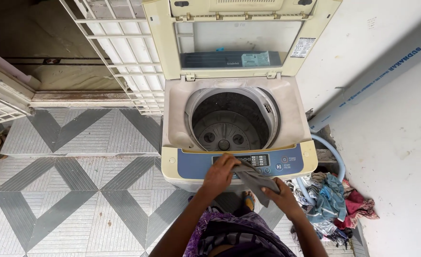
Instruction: The person cleans a washing machine by wiping its control panel, rim, interior drum, and exterior side with a cloth.
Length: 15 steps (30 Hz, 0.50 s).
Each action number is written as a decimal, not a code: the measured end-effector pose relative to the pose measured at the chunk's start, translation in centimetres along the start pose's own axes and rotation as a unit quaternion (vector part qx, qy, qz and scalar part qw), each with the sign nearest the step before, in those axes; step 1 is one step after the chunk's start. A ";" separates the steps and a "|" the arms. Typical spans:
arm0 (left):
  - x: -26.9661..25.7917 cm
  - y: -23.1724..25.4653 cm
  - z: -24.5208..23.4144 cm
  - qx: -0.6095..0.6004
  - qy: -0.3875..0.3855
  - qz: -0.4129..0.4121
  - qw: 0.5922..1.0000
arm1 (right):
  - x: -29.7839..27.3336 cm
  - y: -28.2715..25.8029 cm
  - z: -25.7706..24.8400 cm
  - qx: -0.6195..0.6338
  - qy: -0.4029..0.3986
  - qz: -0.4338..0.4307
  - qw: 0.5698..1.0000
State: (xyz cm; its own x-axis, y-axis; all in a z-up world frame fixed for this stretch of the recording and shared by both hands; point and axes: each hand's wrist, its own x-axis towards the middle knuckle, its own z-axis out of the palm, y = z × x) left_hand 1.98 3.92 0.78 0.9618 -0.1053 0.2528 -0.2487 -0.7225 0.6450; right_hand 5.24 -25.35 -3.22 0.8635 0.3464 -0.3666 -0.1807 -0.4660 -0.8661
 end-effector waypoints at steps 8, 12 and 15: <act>4.0 3.7 -11.5 -0.011 0.123 -0.011 0.992 | 5.6 -9.5 -5.2 0.070 0.097 -0.160 0.980; 5.0 5.7 -13.6 -0.015 0.192 0.022 0.981 | 7.1 -11.2 -7.3 0.055 0.140 -0.321 0.935; 3.9 4.4 -11.6 -0.013 0.179 0.023 0.983 | 5.9 -12.6 -7.1 0.066 0.114 -0.276 0.952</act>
State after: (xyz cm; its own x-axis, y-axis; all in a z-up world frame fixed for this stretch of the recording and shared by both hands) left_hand 3.30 8.23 12.96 0.8483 0.1142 0.5170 -0.2978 -0.7044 0.6443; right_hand 15.93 -23.21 8.01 0.9208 0.3167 0.2277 0.2862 -0.1519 -0.9461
